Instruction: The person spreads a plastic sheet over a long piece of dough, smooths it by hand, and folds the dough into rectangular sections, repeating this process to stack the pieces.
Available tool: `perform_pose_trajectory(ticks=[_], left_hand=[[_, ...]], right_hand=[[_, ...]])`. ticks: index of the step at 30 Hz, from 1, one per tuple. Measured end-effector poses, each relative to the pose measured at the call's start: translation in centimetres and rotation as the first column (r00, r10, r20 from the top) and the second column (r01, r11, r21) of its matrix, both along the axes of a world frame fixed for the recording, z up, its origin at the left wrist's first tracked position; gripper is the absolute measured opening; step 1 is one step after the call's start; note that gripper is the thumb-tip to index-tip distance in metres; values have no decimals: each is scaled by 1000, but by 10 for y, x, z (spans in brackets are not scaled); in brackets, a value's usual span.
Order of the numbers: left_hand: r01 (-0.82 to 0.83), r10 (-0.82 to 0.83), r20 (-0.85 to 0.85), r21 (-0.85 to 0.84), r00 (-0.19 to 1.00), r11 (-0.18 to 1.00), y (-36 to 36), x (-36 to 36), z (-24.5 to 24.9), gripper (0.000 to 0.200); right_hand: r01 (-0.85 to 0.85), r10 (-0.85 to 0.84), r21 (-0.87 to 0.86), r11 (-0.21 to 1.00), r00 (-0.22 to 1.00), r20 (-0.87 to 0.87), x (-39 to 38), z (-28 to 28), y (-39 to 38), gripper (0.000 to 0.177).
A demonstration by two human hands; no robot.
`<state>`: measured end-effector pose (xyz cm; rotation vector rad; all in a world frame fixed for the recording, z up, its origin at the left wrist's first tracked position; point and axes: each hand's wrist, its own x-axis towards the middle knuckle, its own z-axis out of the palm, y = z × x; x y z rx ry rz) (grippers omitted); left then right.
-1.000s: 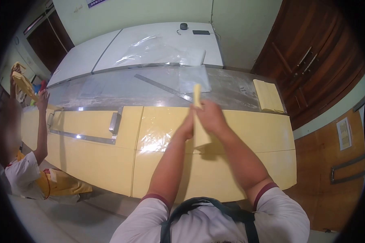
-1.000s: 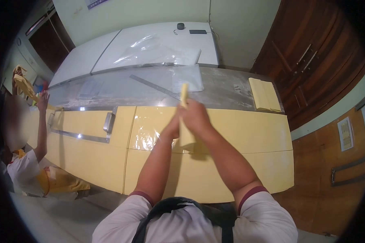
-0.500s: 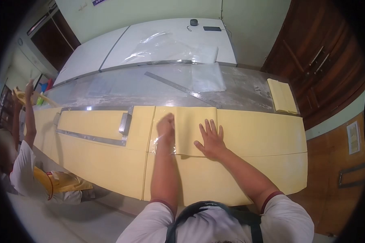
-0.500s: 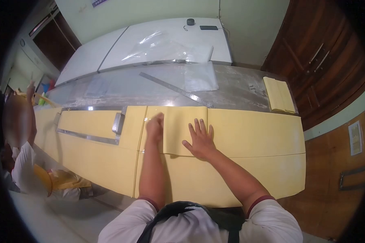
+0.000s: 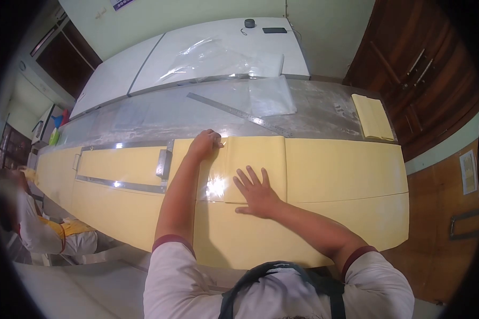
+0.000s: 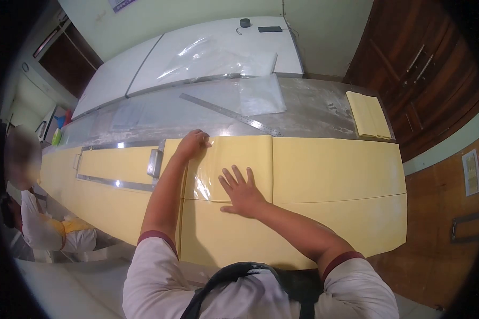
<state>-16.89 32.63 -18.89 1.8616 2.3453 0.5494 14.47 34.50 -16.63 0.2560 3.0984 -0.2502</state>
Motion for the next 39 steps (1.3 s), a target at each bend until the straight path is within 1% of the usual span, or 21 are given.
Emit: perform_pose_trajectory(ticks=[7, 10, 13, 16, 18, 19, 20, 21, 22, 23, 24, 25, 26, 27, 28, 30, 34, 36, 37, 38, 39], left_hand=[[29, -30, 6, 77, 1000, 997, -7, 1, 6, 17], [67, -59, -66, 138, 996, 988, -9, -1, 9, 15], [44, -33, -116, 92, 993, 995, -5, -5, 8, 14], [-27, 30, -222, 17, 975, 999, 1, -4, 13, 16], [-154, 156, 36, -54, 987, 987, 2, 0, 25, 23], [-152, 154, 34, -55, 988, 987, 2, -1, 29, 23], [-196, 207, 225, -71, 952, 978, -1, -3, 33, 30], [-238, 257, 406, -97, 877, 966, -4, -4, 37, 37], [-240, 258, 403, -97, 878, 966, -8, -9, 28, 37], [-306, 288, 434, -29, 854, 951, -12, -17, 8, 41], [-371, 312, 466, 38, 828, 928, -17, -20, -3, 45], [-369, 311, 461, 38, 831, 929, -23, -15, 3, 45], [-403, 389, 522, -92, 759, 910, -31, -7, 11, 43], [-421, 469, 568, -224, 677, 879, -38, 4, 18, 41], [-418, 466, 567, -223, 679, 881, -45, 9, 15, 41], [-474, 547, 475, -275, 690, 836, -62, 16, 5, 43], [-478, 536, 434, -244, 724, 844, -78, 54, 29, 39], [-453, 475, 274, -143, 836, 880, -69, 65, 39, 36], [-385, 401, 228, -112, 887, 916, -60, 84, 63, 35], [-285, 276, 327, -19, 904, 958, -52, 96, 72, 33], [-285, 307, 512, -124, 802, 951, -42, 118, 95, 32]], right_hand=[[-8, 15, 110, 994, 998, -61, -2, -12, 6, 84], [-51, 59, 145, 988, 997, -56, 2, -12, 6, 81], [-56, 64, 138, 989, 997, -54, 2, -12, 6, 82], [-52, 63, 145, 988, 996, -69, 3, -14, 5, 80], [-51, 64, 157, 986, 995, -80, 3, -16, 7, 82], [-53, 69, 167, 984, 994, -90, 3, -11, 6, 85], [-50, 66, 165, 985, 994, -92, 4, -7, 7, 85], [-75, 77, 66, 995, 997, -29, 6, -2, 10, 89], [-95, 96, -35, 995, 995, 31, 5, 8, 14, 94], [-95, 96, -36, 995, 995, 26, 5, 16, 19, 94], [5, -5, -157, 988, 1000, -1, 4, 24, 26, 97], [101, -109, -278, 955, 994, -15, 5, 28, 34, 101], [102, -111, -279, 955, 994, -17, 6, 26, 41, 101], [231, -235, -192, 954, 972, 0, 8, 20, 50, 100], [358, -359, -102, 928, 933, 5, 9, 12, 57, 100], [363, -360, -59, 930, 932, 53, 12, 2, 62, 102], [328, -325, -67, 942, 944, 48, 11, 8, 59, 101], [322, -319, -59, 945, 946, 56, 10, 10, 59, 100], [320, -318, -61, 945, 947, 45, 9, 9, 59, 100], [319, -317, -63, 946, 948, 35, 8, 7, 58, 99], [320, -318, -64, 945, 947, 35, 7, 2, 59, 99]])
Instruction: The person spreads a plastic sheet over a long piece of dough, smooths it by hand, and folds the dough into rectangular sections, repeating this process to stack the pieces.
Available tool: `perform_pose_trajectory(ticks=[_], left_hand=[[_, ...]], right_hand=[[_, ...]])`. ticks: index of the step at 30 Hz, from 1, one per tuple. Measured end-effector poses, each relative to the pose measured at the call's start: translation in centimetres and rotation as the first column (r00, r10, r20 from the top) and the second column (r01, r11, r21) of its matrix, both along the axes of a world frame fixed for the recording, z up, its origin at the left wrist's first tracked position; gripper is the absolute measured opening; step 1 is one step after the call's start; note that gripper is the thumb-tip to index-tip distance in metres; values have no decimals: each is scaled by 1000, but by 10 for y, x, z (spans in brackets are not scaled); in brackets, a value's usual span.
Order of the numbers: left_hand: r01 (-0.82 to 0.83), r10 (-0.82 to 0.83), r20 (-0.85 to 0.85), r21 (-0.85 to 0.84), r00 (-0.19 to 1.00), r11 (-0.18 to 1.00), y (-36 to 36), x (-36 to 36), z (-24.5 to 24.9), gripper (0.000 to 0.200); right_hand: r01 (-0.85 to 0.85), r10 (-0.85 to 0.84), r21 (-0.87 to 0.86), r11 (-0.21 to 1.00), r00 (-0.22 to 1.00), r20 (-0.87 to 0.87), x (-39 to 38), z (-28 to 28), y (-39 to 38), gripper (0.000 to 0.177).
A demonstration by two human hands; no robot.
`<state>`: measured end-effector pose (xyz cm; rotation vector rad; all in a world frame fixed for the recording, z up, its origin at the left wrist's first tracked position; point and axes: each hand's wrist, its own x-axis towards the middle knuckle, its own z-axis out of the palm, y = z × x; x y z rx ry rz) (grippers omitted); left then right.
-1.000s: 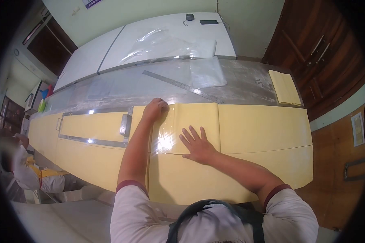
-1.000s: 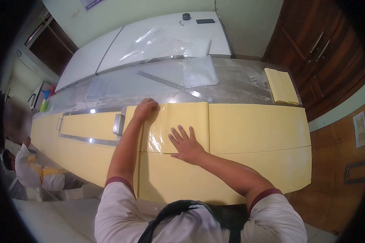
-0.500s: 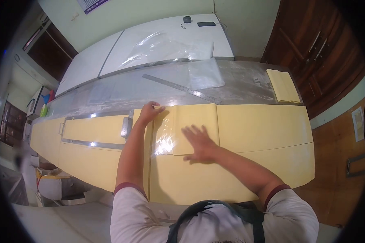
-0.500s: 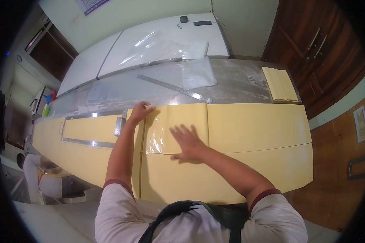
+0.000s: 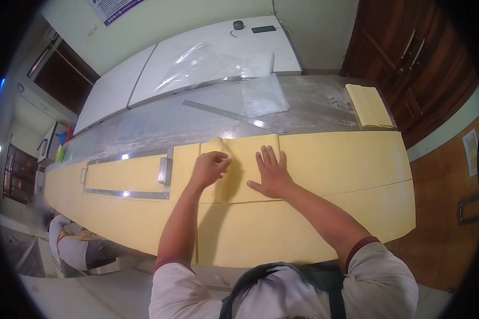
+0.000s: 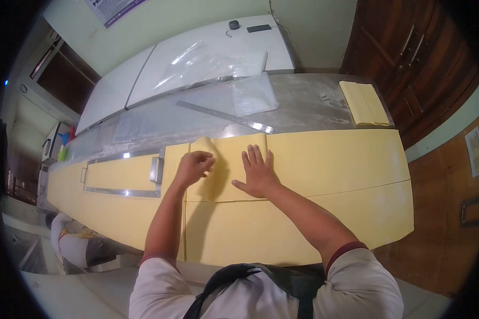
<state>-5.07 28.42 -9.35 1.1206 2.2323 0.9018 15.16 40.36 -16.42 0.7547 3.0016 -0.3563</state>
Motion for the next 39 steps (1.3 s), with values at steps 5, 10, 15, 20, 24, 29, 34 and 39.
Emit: perform_pose_trajectory(ticks=[5, 10, 15, 20, 24, 29, 34, 39], left_hand=[[155, -160, -166, -41, 973, 987, 27, 10, -55, 60], [263, -387, -479, -307, 788, 915, 21, 27, -76, 75], [298, -397, -428, -280, 812, 913, 13, 16, -72, 77], [92, -107, -351, -61, 930, 994, -4, 17, -105, 84], [-443, -135, 760, 502, 636, 743, 2, 19, -96, 83], [-370, -1, 954, 118, 301, 922, -13, -34, -127, 50], [33, 83, 413, -266, 907, 963, 14, -5, -53, 37], [0, 59, 592, -100, 803, 995, 66, 42, -27, 42]], right_hand=[[33, -33, -12, 999, 999, -42, 4, 1, 10, 98], [21, -21, 44, 999, 1000, 13, 2, -1, 9, 98], [31, -31, 1, 1000, 999, 10, 7, -2, 13, 98], [238, -253, -157, 958, 964, -78, 18, -12, 18, 101], [-96, -558, -791, 604, 658, -505, 12, -28, 17, 101], [200, -613, -956, 215, 790, 28, 18, -34, 50, 65], [419, -618, -587, 692, 764, -183, 13, -15, 21, 47], [260, -618, -706, 659, 722, -311, 61, 12, 77, 46]])
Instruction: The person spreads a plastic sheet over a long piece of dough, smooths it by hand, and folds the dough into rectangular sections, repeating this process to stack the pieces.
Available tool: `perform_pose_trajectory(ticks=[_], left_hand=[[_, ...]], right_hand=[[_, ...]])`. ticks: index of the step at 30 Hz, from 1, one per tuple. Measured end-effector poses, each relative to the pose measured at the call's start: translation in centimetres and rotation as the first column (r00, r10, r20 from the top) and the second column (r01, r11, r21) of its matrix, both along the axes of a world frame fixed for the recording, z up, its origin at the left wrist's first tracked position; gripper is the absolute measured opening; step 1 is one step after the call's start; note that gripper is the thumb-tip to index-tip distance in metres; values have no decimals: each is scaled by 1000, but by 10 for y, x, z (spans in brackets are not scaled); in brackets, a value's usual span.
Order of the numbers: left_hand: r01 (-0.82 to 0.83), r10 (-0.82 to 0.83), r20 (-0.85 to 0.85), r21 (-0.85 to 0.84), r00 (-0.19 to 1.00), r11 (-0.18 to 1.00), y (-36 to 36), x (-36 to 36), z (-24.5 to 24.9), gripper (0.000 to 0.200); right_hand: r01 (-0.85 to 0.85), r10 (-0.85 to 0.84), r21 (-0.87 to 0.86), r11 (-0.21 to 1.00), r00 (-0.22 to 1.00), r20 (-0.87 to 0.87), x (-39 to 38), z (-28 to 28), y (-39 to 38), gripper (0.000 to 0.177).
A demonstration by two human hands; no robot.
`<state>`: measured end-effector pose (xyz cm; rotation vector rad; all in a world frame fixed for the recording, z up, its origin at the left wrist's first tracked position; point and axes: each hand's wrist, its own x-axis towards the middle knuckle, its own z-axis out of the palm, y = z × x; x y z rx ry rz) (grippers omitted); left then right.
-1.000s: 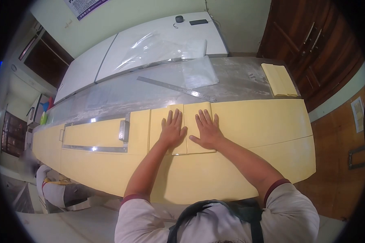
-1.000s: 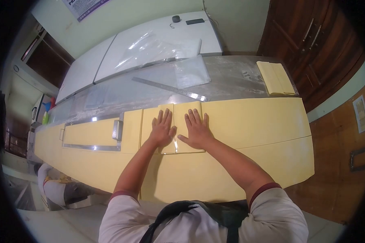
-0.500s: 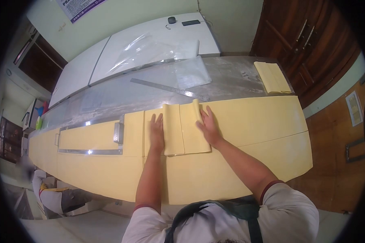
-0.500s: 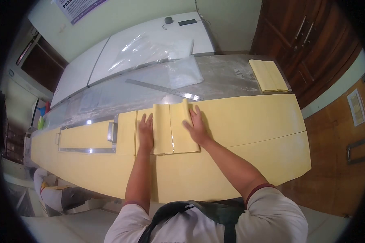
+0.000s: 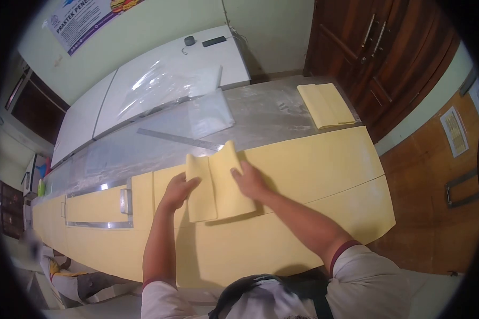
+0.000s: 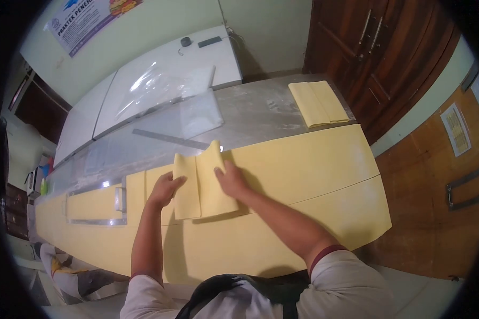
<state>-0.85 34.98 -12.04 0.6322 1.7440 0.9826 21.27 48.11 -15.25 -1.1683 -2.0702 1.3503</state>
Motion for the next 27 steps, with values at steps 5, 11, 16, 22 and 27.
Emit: perform_pose_trajectory(ticks=[5, 11, 16, 22, 27], left_hand=[[100, -109, 22, 238, 994, 966, 142, 42, -22, 38], [61, -108, 123, 341, 986, 938, 286, 67, -15, 41], [114, -89, -140, 187, 986, 976, 329, 64, -66, 62], [122, 208, -817, 319, 538, 940, 287, 24, -72, 51], [-102, 17, -979, -4, 202, 995, 186, -172, -116, 50]], right_hand=[[86, -95, 189, 978, 995, 36, 63, 19, 141, 43], [95, -104, 204, 974, 994, 31, 84, 8, 300, 50], [60, -181, 380, 923, 939, 291, 75, -68, 331, 53], [62, -366, 593, 802, 836, 408, 93, -13, 255, 57], [112, -188, 591, 799, 980, 70, 164, -8, 201, 48]])
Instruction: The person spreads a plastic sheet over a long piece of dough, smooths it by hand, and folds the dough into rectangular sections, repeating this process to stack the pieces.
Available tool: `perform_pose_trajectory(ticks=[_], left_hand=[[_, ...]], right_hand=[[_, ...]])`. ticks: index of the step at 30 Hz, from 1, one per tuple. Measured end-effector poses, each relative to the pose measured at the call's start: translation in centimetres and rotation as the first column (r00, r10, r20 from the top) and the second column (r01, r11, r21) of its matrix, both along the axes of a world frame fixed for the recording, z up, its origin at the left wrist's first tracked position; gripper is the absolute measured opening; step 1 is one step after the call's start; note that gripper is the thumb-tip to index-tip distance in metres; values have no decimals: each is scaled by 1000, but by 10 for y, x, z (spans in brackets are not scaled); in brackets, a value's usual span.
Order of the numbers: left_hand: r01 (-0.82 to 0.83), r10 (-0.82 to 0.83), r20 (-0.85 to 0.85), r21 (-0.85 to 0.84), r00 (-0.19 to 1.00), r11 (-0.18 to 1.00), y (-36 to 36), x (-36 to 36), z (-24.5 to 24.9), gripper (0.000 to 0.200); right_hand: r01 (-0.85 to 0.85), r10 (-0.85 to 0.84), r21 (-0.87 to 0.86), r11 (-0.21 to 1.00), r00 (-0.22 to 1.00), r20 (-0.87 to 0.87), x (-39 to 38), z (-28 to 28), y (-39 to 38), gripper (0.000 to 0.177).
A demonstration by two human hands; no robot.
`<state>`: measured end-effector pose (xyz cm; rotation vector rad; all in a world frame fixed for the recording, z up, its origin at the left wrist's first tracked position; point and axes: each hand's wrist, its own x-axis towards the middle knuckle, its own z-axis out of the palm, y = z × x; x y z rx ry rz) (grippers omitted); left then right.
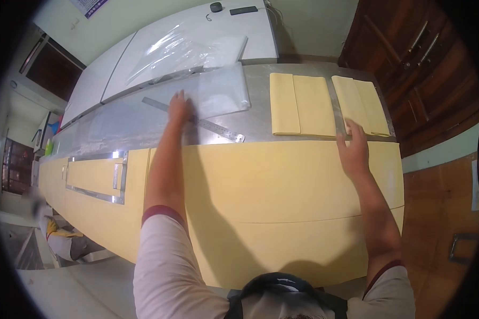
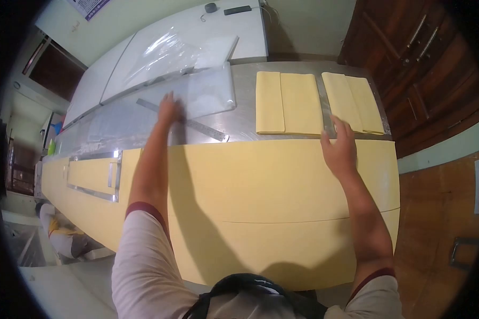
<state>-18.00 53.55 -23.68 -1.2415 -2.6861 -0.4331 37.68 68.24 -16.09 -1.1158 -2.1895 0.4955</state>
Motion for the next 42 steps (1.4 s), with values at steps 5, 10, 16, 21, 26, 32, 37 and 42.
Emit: perform_pose_trajectory(ticks=[5, 10, 16, 21, 26, 32, 37, 42], left_hand=[[-95, 94, -15, -269, 995, 958, -35, 16, 28, 52], [-95, 93, -23, -248, 995, 964, -32, 7, 38, 46], [-111, 98, 131, 98, 987, 989, -26, -2, 27, 30], [-127, 116, 73, 166, 991, 978, -19, -28, 36, 27], [36, -78, 25, 720, 997, 693, -45, 16, 164, 30], [383, -636, 111, 715, 764, 585, -119, 247, 224, 16], [555, -937, 214, 761, 276, 338, -187, 348, 242, 42], [727, -864, 41, 520, 503, 448, -208, 362, 265, 62]], right_hand=[[84, -85, -188, 979, 996, 2, 41, 11, -63, 47], [144, -167, -267, 953, 984, -65, 70, 17, -105, 47], [248, -285, -314, 916, 955, -77, 86, 26, -163, 44], [235, -315, -406, 883, 938, -143, 95, 25, -191, 39], [91, -215, -452, 887, 949, -232, 87, 22, -196, 35], [-458, 293, -209, 864, 794, -532, -22, 100, -214, 75], [-769, 279, -310, 559, 526, -803, -43, 133, -227, 50], [-777, 626, -256, 575, 620, -473, 33, 192, -251, 14]])
